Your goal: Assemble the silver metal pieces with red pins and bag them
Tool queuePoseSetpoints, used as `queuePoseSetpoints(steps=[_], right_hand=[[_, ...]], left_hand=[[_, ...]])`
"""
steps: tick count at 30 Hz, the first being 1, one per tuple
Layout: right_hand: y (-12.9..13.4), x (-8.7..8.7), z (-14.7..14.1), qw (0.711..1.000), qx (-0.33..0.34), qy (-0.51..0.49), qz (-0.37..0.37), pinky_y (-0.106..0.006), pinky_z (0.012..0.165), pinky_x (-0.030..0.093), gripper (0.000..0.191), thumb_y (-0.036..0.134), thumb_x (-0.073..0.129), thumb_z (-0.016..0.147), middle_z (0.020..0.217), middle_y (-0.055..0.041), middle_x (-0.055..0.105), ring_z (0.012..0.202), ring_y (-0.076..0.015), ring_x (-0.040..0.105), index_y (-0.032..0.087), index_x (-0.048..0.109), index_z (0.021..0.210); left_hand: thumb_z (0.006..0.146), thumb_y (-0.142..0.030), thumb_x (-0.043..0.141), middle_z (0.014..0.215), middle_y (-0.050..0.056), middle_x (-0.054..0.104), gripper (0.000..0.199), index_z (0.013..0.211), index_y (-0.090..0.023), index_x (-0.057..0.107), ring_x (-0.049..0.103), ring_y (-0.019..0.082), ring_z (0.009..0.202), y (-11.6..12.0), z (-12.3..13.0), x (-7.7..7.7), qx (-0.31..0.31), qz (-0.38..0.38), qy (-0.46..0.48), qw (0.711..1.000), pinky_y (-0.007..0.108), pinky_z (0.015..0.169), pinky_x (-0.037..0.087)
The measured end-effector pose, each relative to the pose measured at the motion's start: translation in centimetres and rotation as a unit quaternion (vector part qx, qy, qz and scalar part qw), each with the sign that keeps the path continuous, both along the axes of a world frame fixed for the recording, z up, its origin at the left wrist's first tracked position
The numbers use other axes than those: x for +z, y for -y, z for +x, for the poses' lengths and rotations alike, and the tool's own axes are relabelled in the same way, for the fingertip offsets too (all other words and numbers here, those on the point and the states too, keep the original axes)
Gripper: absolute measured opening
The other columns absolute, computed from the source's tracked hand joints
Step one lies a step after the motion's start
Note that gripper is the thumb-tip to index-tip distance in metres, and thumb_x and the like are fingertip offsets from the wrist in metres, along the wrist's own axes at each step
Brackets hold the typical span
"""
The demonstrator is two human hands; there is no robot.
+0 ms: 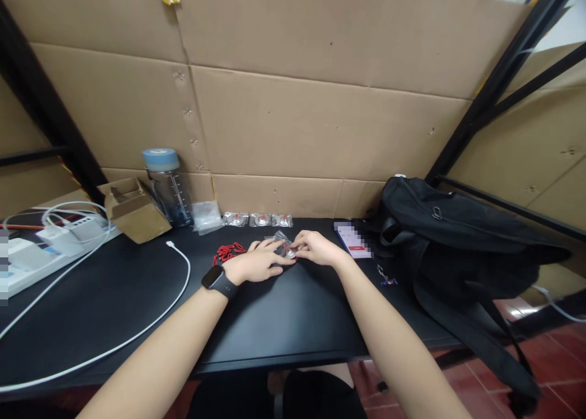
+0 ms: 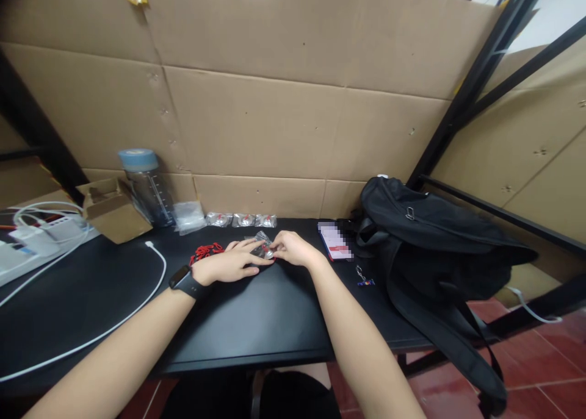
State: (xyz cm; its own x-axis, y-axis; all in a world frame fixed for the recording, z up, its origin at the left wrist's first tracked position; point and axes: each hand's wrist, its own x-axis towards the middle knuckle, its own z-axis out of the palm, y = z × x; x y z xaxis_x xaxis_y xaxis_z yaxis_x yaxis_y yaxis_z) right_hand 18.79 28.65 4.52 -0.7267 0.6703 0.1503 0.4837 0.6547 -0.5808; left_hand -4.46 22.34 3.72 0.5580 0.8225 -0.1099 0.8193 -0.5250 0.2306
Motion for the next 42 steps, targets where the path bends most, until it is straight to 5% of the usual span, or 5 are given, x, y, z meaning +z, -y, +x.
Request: queuePoseSetpoints(steps=[18, 25, 31, 35, 42], right_hand=[[0.8, -2.0, -3.8, 0.962, -0.196, 0.043, 0.187, -0.026, 0.068, 0.041, 0.025, 0.033, 0.069, 0.087, 0.111, -0.0047, 0.058, 0.084, -0.0172, 0.059, 0.025, 0.059, 0.109], [-0.5, -1.1, -2.0, 0.988, -0.036, -0.064, 0.134, -0.026, 0.076, 0.043, 0.013, 0.028, 0.059, 0.094, 0.095, -0.0028, 0.059, 0.081, -0.0143, 0.056, 0.021, 0.063, 0.105], [-0.9, -1.1, -1.1, 0.991, -0.015, -0.072, 0.109, -0.024, 0.074, 0.045, 0.037, 0.005, 0.072, 0.071, 0.099, -0.0016, 0.059, 0.077, -0.0116, 0.054, 0.02, 0.065, 0.105], [-0.3, -0.9, -1.8, 0.992, 0.0, -0.068, 0.108, -0.024, 0.074, 0.045, 0.013, 0.018, 0.076, 0.077, 0.091, -0.0015, 0.062, 0.075, -0.0121, 0.055, 0.019, 0.07, 0.089], [-0.8, -1.0, -1.3, 0.994, -0.05, -0.086, 0.045, -0.024, 0.069, 0.044, 0.007, 0.024, 0.07, 0.084, 0.073, -0.0013, 0.069, 0.067, -0.0131, 0.061, 0.018, 0.074, 0.082]], left_hand=[[0.09, -0.031, 0.059, 0.169, -0.007, 0.009, 0.046, 0.13, -0.051, 0.06, 0.0, 0.04, 0.154, 0.9, -0.3, 0.9, -0.001, 0.009, 0.017, 1.0, 0.067, 0.116, 0.009], [0.068, -0.003, 0.052, 0.144, 0.003, 0.05, 0.06, 0.12, -0.033, 0.059, 0.04, 0.028, 0.137, 0.4, -1.4, 2.1, 0.013, 0.115, 0.106, 0.988, 0.048, 0.109, 0.034], [0.076, -0.016, 0.064, 0.118, 0.006, 0.062, 0.044, 0.117, -0.025, 0.053, 0.055, 0.026, 0.114, -0.8, -1.8, 0.8, 0.068, 0.16, 0.128, 0.976, 0.037, 0.094, 0.041], [0.084, -0.031, 0.065, 0.101, 0.004, 0.068, 0.011, 0.093, -0.024, 0.064, 0.06, 0.024, 0.103, -1.5, -1.9, 0.5, 0.074, 0.17, 0.122, 0.975, 0.035, 0.091, 0.042], [0.085, -0.036, 0.063, 0.092, 0.003, 0.075, 0.015, 0.08, -0.022, 0.066, 0.068, 0.021, 0.091, -1.9, -2.8, 1.1, 0.112, 0.106, 0.211, 0.965, 0.03, 0.087, 0.048]])
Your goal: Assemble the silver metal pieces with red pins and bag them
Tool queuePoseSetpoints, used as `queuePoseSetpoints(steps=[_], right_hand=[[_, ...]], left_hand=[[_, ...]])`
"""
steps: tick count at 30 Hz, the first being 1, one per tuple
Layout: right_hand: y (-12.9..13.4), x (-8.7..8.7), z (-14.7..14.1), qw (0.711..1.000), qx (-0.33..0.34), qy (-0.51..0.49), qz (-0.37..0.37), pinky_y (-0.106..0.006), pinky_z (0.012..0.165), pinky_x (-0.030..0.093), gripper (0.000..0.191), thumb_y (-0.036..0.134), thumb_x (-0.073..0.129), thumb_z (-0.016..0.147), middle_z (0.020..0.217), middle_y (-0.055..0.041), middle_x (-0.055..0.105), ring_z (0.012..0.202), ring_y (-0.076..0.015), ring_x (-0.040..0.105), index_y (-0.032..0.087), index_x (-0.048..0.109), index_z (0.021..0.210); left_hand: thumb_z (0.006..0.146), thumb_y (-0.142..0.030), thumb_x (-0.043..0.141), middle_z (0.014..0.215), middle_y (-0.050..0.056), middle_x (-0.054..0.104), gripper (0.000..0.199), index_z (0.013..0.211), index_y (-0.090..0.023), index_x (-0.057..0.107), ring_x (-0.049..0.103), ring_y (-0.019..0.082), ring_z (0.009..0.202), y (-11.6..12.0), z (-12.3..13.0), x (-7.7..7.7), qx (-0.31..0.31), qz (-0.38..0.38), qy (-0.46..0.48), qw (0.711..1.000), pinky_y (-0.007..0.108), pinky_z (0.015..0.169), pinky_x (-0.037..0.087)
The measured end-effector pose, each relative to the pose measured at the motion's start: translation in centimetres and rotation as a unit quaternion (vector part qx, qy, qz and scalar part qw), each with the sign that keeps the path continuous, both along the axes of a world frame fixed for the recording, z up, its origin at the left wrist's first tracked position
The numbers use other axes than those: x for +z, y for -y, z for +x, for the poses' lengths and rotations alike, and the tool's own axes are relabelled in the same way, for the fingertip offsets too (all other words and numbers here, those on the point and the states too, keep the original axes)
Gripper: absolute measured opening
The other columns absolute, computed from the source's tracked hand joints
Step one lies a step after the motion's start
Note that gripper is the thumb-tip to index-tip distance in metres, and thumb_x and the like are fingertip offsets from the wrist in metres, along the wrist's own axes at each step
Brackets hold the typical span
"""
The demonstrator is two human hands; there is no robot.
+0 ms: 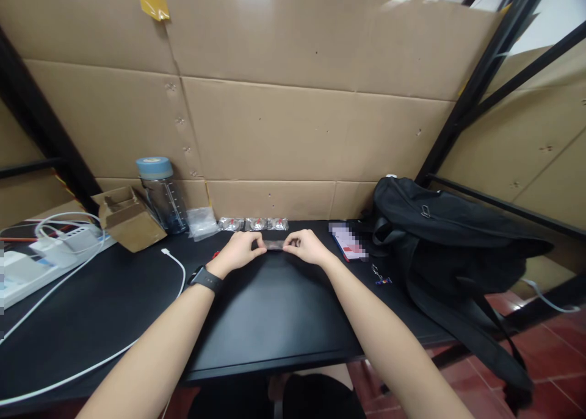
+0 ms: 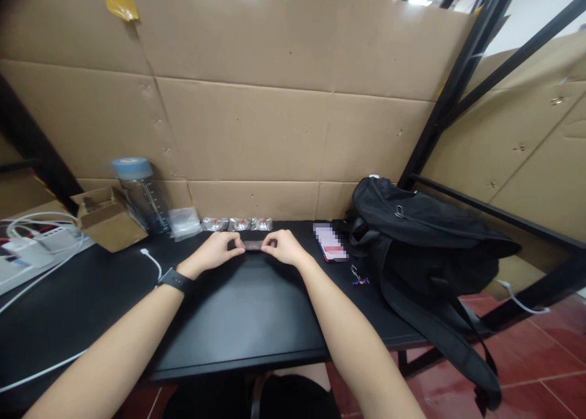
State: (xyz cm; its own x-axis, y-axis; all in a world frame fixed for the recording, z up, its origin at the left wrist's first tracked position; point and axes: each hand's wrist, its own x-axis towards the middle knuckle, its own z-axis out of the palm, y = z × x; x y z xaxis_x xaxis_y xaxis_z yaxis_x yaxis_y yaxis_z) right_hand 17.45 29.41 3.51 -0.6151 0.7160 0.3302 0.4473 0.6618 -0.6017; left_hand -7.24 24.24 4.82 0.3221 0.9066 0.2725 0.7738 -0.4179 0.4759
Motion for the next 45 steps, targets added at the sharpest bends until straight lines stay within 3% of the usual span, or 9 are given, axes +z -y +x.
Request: queuePoseSetpoints(steps=[5, 8, 10, 14, 20, 24, 29, 35, 45], right_hand=[[-0.2, -0.6, -0.3, 0.992, -0.039, -0.068, -0.095, -0.023, 0.065, 0.048, 0.009, 0.023, 0.066, 0.081, 0.072, -0.0015, 0.071, 0.068, -0.0146, 0.066, 0.017, 0.067, 0.088], [0.1, -0.7, -0.5, 0.99, -0.064, -0.07, -0.102, -0.022, 0.064, 0.048, 0.038, 0.017, 0.065, 0.08, 0.07, 0.0034, 0.071, 0.062, -0.0135, 0.066, 0.021, 0.057, 0.117], [0.4, -0.7, -0.6, 0.994, -0.057, -0.042, -0.079, -0.022, 0.067, 0.048, 0.051, 0.015, 0.064, 0.08, 0.07, 0.0048, 0.071, 0.061, -0.013, 0.065, 0.023, 0.05, 0.129], [0.9, -0.5, -1.0, 0.996, -0.046, 0.07, 0.001, -0.026, 0.079, 0.048, 0.035, 0.012, 0.056, 0.086, 0.082, -0.0017, 0.072, 0.077, -0.0154, 0.067, 0.024, 0.068, 0.116], [1.5, -0.5, -1.2, 0.976, -0.053, 0.172, 0.123, -0.043, 0.095, 0.04, 0.038, 0.008, 0.063, 0.08, 0.133, -0.0107, 0.06, 0.12, -0.0298, 0.049, 0.027, 0.075, 0.111], [1.6, -0.5, -1.4, 0.982, -0.04, 0.162, 0.086, -0.044, 0.095, 0.036, 0.025, 0.021, 0.064, 0.089, 0.112, -0.0086, 0.071, 0.109, -0.026, 0.057, 0.026, 0.07, 0.112], [1.5, 0.2, -1.4, 0.988, -0.076, 0.125, 0.058, -0.039, 0.093, 0.037, 0.02, 0.028, 0.054, 0.098, 0.099, -0.006, 0.076, 0.095, -0.0232, 0.067, 0.026, 0.072, 0.106], [1.1, 0.5, -0.7, 0.997, -0.053, 0.057, -0.029, -0.03, 0.082, 0.047, 0.014, 0.026, 0.064, 0.089, 0.09, -0.0031, 0.078, 0.09, -0.0202, 0.072, 0.025, 0.075, 0.099], [0.9, 0.6, -0.1, 0.998, -0.028, 0.048, -0.019, -0.028, 0.08, 0.049, 0.024, 0.022, 0.074, 0.078, 0.088, -0.0001, 0.076, 0.081, -0.0159, 0.069, 0.025, 0.075, 0.102]], left_hand=[[0.085, -0.04, 0.061, 0.086, 0.0, 0.075, 0.018, 0.083, -0.022, 0.059, 0.07, 0.02, 0.084, -0.3, 0.2, -0.8, 0.037, -0.055, 0.082, 0.994, 0.029, 0.08, 0.048], [0.085, -0.034, 0.058, 0.081, -0.003, 0.076, 0.02, 0.101, -0.024, 0.051, 0.071, 0.02, 0.081, -0.2, 1.0, -1.0, 0.092, -0.086, 0.09, 0.988, 0.032, 0.081, 0.046], [0.085, -0.029, 0.057, 0.079, -0.003, 0.076, 0.028, 0.111, -0.026, 0.046, 0.071, 0.022, 0.083, 0.0, 1.6, -1.1, 0.126, -0.074, 0.053, 0.988, 0.036, 0.085, 0.043], [0.086, -0.027, 0.055, 0.081, -0.001, 0.074, 0.033, 0.118, -0.028, 0.049, 0.069, 0.025, 0.089, 0.5, 2.4, -1.3, 0.122, -0.018, -0.039, 0.992, 0.045, 0.093, 0.035], [0.084, -0.016, 0.048, 0.128, 0.007, 0.065, 0.044, 0.119, -0.034, 0.067, 0.05, 0.031, 0.124, 0.5, 1.9, -2.2, 0.064, 0.033, -0.148, 0.986, 0.048, 0.096, 0.033], [0.081, -0.019, 0.052, 0.133, 0.006, 0.064, 0.046, 0.123, -0.032, 0.066, 0.05, 0.031, 0.125, 0.5, 1.7, -2.2, 0.028, 0.011, -0.143, 0.989, 0.048, 0.099, 0.033], [0.094, -0.036, 0.049, 0.106, 0.004, 0.076, 0.024, 0.103, -0.029, 0.071, 0.064, 0.028, 0.106, 0.4, 1.7, -1.3, 0.07, 0.001, -0.083, 0.994, 0.048, 0.099, 0.034], [0.089, -0.047, 0.06, 0.103, 0.001, 0.078, 0.026, 0.093, -0.028, 0.077, 0.07, 0.024, 0.098, 0.2, 1.3, 0.3, 0.115, -0.008, 0.05, 0.992, 0.038, 0.097, 0.042], [0.092, -0.044, 0.058, 0.105, 0.002, 0.077, 0.028, 0.094, -0.027, 0.079, 0.068, 0.024, 0.103, 1.1, 2.8, 0.7, 0.032, 0.049, 0.076, 0.995, 0.036, 0.098, 0.042]])
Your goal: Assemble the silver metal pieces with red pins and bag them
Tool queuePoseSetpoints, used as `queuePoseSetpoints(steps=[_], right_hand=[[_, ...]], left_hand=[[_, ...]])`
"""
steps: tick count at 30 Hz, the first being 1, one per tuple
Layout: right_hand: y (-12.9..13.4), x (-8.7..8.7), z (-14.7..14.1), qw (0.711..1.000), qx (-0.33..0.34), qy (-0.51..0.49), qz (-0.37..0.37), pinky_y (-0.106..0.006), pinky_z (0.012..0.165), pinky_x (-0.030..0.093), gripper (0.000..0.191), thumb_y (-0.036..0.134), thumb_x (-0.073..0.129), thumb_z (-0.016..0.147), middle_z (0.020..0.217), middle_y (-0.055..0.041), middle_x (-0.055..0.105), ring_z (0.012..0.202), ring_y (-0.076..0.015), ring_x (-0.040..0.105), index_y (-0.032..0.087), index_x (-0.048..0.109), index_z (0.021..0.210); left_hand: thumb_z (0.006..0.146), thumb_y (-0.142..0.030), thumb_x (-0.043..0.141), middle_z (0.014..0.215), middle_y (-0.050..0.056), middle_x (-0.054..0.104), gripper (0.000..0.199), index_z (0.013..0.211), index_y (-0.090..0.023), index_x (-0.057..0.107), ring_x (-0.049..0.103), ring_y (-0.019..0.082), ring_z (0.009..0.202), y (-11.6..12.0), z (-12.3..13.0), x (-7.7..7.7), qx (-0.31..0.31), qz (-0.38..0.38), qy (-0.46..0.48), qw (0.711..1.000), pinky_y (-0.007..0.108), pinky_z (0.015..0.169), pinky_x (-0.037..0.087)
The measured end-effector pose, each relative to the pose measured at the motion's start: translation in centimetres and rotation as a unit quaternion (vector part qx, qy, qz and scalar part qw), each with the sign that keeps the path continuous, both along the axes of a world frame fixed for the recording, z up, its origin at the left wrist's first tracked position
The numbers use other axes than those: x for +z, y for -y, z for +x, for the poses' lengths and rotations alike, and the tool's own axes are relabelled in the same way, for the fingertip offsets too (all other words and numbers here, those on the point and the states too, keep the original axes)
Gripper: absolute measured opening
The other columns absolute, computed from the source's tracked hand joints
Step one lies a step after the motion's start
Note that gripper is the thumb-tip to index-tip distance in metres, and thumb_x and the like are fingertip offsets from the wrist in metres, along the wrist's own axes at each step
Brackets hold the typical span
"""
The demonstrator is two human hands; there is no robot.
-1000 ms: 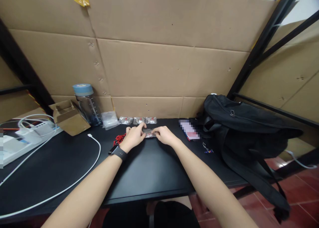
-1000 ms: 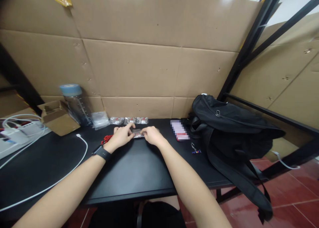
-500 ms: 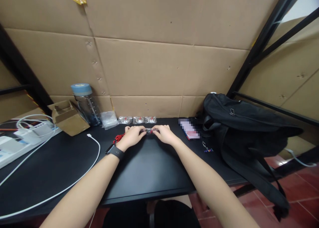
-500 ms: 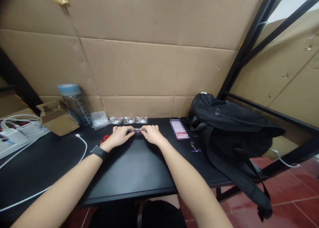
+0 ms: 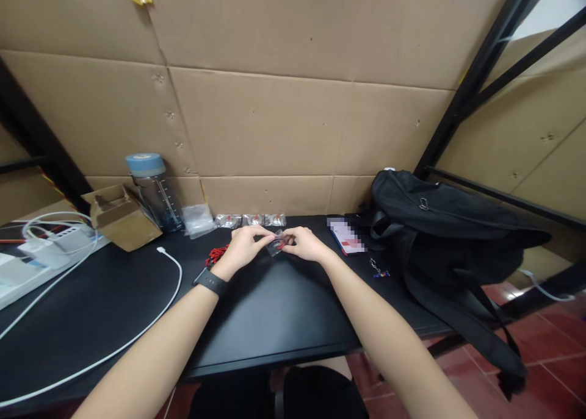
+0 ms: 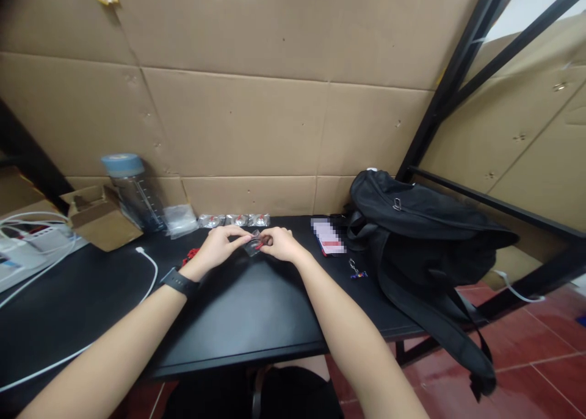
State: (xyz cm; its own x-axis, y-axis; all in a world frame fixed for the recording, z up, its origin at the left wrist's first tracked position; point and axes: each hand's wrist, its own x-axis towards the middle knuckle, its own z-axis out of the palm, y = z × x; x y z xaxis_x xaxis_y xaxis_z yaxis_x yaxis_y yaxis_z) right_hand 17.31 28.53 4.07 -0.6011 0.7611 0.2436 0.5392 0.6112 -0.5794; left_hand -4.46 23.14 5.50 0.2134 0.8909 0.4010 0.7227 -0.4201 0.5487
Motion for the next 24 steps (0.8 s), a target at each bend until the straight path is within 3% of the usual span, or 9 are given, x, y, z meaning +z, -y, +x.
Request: queuePoseSetpoints(steps=[3, 9, 12, 17, 21, 24], right_hand=[[-0.2, 0.0, 0.1, 1.0, 0.004, -0.014, -0.023, -0.028, 0.082, 0.05, 0.025, 0.02, 0.076, 0.075, 0.09, -0.0008, 0.076, 0.082, -0.0156, 0.07, 0.023, 0.075, 0.1], [-0.2, -0.1, 0.3, 0.991, 0.044, -0.077, -0.095, -0.028, 0.08, 0.052, 0.022, 0.027, 0.078, 0.074, 0.089, -0.0035, 0.076, 0.084, -0.0174, 0.071, 0.019, 0.072, 0.094], [-0.1, -0.1, 0.1, 0.979, 0.055, -0.128, -0.149, -0.027, 0.077, 0.051, 0.032, 0.031, 0.08, 0.072, 0.087, -0.0037, 0.076, 0.083, -0.0182, 0.071, 0.018, 0.067, 0.098], [-0.1, -0.3, -0.3, 0.962, 0.038, -0.187, -0.197, -0.026, 0.071, 0.049, 0.052, 0.035, 0.083, 0.07, 0.08, -0.0014, 0.074, 0.072, -0.0166, 0.068, 0.018, 0.061, 0.114], [-0.6, -0.4, -0.1, 0.944, 0.021, -0.248, -0.216, -0.027, 0.072, 0.05, 0.049, 0.036, 0.083, 0.068, 0.078, -0.0011, 0.073, 0.07, -0.0162, 0.068, 0.018, 0.063, 0.109], [-1.0, -0.4, 0.2, 0.944, -0.009, -0.258, -0.208, -0.026, 0.066, 0.049, 0.047, 0.034, 0.083, 0.067, 0.073, -0.0004, 0.071, 0.065, -0.0151, 0.065, 0.018, 0.063, 0.107]], left_hand=[[0.093, -0.045, 0.057, 0.104, 0.003, 0.078, 0.028, 0.093, -0.027, 0.078, 0.067, 0.026, 0.103, 0.1, 0.1, 0.0, 0.046, -0.003, -0.045, 0.998, 0.041, 0.101, 0.037], [0.095, -0.044, 0.053, 0.1, 0.001, 0.078, 0.027, 0.098, -0.027, 0.075, 0.069, 0.023, 0.095, 0.1, 0.2, -0.1, 0.043, -0.012, -0.041, 0.998, 0.037, 0.096, 0.039], [0.096, -0.044, 0.051, 0.095, 0.0, 0.078, 0.029, 0.098, -0.026, 0.072, 0.069, 0.021, 0.089, -0.1, 0.2, -0.5, 0.054, -0.024, -0.01, 0.998, 0.033, 0.089, 0.041], [0.096, -0.047, 0.047, 0.091, 0.0, 0.078, 0.031, 0.099, -0.024, 0.069, 0.071, 0.021, 0.089, -0.4, 0.2, -0.9, 0.075, -0.033, 0.029, 0.996, 0.033, 0.086, 0.044], [0.092, -0.042, 0.054, 0.091, 0.002, 0.078, 0.027, 0.107, -0.025, 0.067, 0.072, 0.022, 0.09, -0.7, -0.1, -1.2, 0.081, -0.07, 0.052, 0.993, 0.034, 0.088, 0.046], [0.085, -0.038, 0.062, 0.093, 0.002, 0.079, 0.037, 0.12, -0.025, 0.061, 0.072, 0.023, 0.096, -1.0, -0.2, -1.7, 0.057, -0.104, 0.075, 0.99, 0.036, 0.092, 0.046]])
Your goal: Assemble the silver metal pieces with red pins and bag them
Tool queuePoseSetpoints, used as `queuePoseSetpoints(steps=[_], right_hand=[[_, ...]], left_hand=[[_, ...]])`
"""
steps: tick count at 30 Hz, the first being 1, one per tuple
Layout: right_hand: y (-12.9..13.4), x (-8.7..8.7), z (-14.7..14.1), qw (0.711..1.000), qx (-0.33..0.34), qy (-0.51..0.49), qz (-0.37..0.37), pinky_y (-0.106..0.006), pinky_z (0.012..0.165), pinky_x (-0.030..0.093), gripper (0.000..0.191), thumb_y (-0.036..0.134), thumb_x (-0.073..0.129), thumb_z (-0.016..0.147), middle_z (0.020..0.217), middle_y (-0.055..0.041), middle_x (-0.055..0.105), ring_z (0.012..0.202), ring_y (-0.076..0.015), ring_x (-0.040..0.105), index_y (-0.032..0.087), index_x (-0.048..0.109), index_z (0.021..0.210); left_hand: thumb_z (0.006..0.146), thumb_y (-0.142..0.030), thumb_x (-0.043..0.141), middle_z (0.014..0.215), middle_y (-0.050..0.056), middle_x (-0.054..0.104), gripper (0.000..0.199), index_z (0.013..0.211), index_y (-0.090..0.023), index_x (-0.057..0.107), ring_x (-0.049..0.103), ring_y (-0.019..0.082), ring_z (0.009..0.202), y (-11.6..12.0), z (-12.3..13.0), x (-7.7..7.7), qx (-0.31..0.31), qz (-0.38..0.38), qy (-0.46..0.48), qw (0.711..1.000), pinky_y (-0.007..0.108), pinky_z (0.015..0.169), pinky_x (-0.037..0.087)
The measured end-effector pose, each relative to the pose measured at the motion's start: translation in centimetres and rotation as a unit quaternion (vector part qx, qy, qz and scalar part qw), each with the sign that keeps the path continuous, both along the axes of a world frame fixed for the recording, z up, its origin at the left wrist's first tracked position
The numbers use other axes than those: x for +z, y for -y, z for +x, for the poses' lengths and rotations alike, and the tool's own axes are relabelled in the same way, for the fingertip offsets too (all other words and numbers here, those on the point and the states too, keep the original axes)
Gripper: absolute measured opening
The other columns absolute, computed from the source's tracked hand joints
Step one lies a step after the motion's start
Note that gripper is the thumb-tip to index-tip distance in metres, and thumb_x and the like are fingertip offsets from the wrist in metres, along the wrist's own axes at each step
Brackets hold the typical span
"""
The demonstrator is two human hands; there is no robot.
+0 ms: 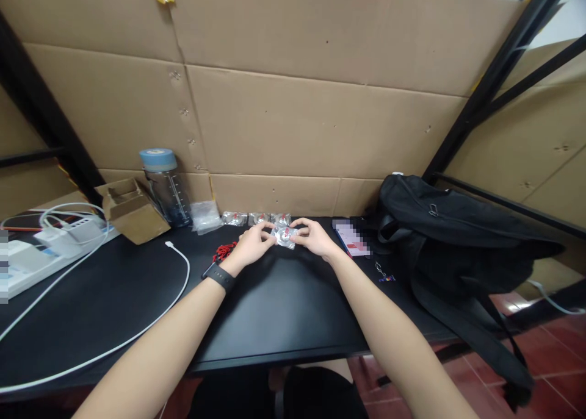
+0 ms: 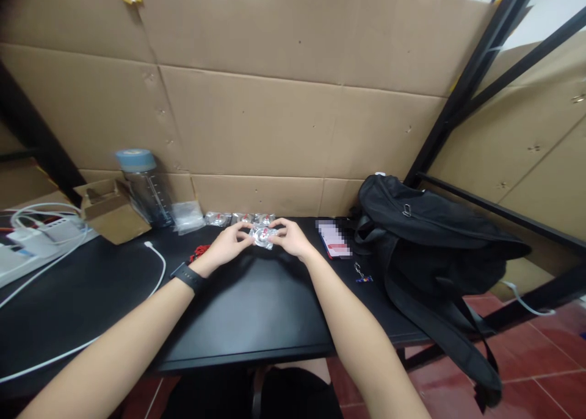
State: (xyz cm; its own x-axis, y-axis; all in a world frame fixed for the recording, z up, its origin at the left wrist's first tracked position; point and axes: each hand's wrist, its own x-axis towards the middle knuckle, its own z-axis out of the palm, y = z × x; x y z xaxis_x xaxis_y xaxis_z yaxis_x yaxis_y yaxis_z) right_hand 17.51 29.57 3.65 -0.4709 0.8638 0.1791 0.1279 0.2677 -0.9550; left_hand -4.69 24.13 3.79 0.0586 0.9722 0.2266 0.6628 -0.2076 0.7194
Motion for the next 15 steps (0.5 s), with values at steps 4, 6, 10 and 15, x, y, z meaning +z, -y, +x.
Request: queuePoseSetpoints(steps=[4, 6, 10, 15], right_hand=[[0.0, 0.1, 0.1, 0.999, -0.031, 0.009, 0.009, -0.022, 0.055, 0.045, 0.043, 0.032, 0.079, 0.068, 0.07, -0.0001, 0.069, 0.057, -0.0126, 0.059, 0.018, 0.063, 0.105], [0.0, 0.1, 0.1, 0.999, -0.039, 0.009, 0.012, -0.021, 0.051, 0.042, 0.042, 0.03, 0.078, 0.068, 0.068, 0.0005, 0.068, 0.053, -0.0114, 0.057, 0.018, 0.063, 0.106], [-1.5, 0.4, 0.7, 0.997, -0.075, 0.01, -0.007, -0.021, 0.049, 0.044, 0.043, 0.028, 0.075, 0.07, 0.067, 0.0013, 0.068, 0.051, -0.0124, 0.059, 0.019, 0.062, 0.11], [-6.6, 1.3, 2.5, 0.97, -0.2, 0.137, 0.013, -0.023, 0.06, 0.049, 0.036, 0.017, 0.076, 0.066, 0.066, -0.0006, 0.069, 0.062, -0.0137, 0.063, 0.015, 0.068, 0.101]], left_hand=[[0.084, -0.034, 0.063, 0.093, 0.002, 0.079, 0.057, 0.137, -0.025, 0.045, 0.069, 0.024, 0.108, 0.2, 0.6, -0.3, -0.007, -0.009, 0.016, 1.0, 0.04, 0.099, 0.042], [0.085, -0.033, 0.061, 0.093, 0.002, 0.079, 0.062, 0.142, -0.025, 0.038, 0.068, 0.025, 0.111, 0.5, 1.0, -0.2, -0.007, -0.008, 0.003, 1.0, 0.043, 0.101, 0.039], [0.089, -0.03, 0.055, 0.091, 0.001, 0.078, 0.058, 0.143, -0.027, 0.035, 0.069, 0.026, 0.104, 0.7, 0.9, 0.0, 0.006, 0.02, -0.071, 0.997, 0.048, 0.101, 0.033], [0.091, -0.022, 0.049, 0.096, 0.008, 0.076, 0.043, 0.133, -0.027, 0.05, 0.065, 0.029, 0.106, 0.0, -1.9, 0.6, 0.092, 0.111, -0.196, 0.97, 0.049, 0.099, 0.03]])
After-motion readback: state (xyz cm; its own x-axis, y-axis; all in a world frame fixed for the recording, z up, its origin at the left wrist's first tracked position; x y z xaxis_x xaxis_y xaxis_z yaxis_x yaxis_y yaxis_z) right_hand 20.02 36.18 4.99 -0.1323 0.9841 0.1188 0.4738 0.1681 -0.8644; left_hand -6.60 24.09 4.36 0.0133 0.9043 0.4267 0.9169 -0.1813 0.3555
